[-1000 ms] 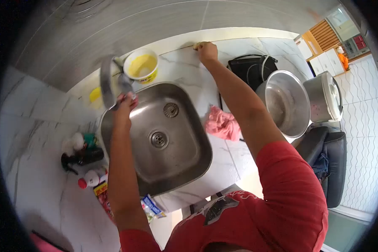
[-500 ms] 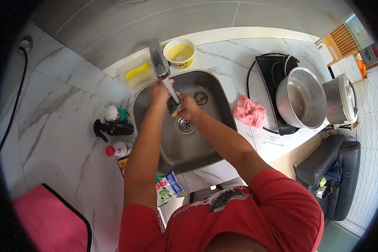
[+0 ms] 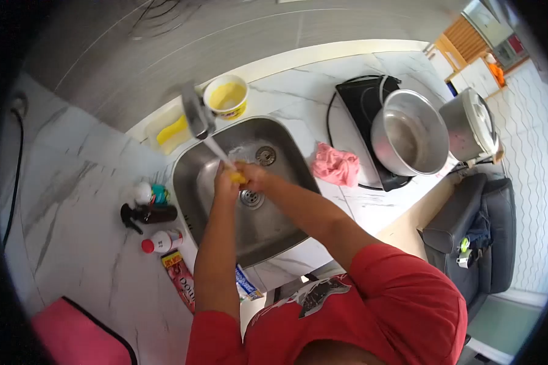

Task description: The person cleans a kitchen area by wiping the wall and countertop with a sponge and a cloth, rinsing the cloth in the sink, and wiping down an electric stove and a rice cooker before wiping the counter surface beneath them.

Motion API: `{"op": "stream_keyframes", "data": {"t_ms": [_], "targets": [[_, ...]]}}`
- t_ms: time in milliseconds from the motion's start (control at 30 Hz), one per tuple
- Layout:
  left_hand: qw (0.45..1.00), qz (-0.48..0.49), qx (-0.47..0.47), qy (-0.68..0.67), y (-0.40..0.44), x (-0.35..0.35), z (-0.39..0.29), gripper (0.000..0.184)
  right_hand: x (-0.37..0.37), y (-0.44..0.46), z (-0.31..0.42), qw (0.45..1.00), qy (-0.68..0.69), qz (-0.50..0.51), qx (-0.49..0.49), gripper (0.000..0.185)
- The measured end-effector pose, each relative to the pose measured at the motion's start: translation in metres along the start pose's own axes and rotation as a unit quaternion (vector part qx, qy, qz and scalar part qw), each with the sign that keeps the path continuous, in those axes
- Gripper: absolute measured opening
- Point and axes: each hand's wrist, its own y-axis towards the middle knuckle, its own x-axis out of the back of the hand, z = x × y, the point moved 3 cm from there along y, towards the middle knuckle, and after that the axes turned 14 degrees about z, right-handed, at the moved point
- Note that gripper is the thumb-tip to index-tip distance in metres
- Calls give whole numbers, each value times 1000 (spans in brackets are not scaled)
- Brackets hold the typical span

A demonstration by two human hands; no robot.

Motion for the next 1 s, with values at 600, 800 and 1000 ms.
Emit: {"op": "stream_keyframes", "data": {"t_ms": [600,800,1000], "targets": [[975,-175,99,92,-7,-33,-6,50,-42,-23,25,996,-78,-22,-42,43],[984,-156,-9,91,-3,-25,3,58,-14,34,8,992,-128,8,16,48],[945,-302,-34,123,-26,31,-11,50,-35,3,25,830,-532,132,101,41]]}}
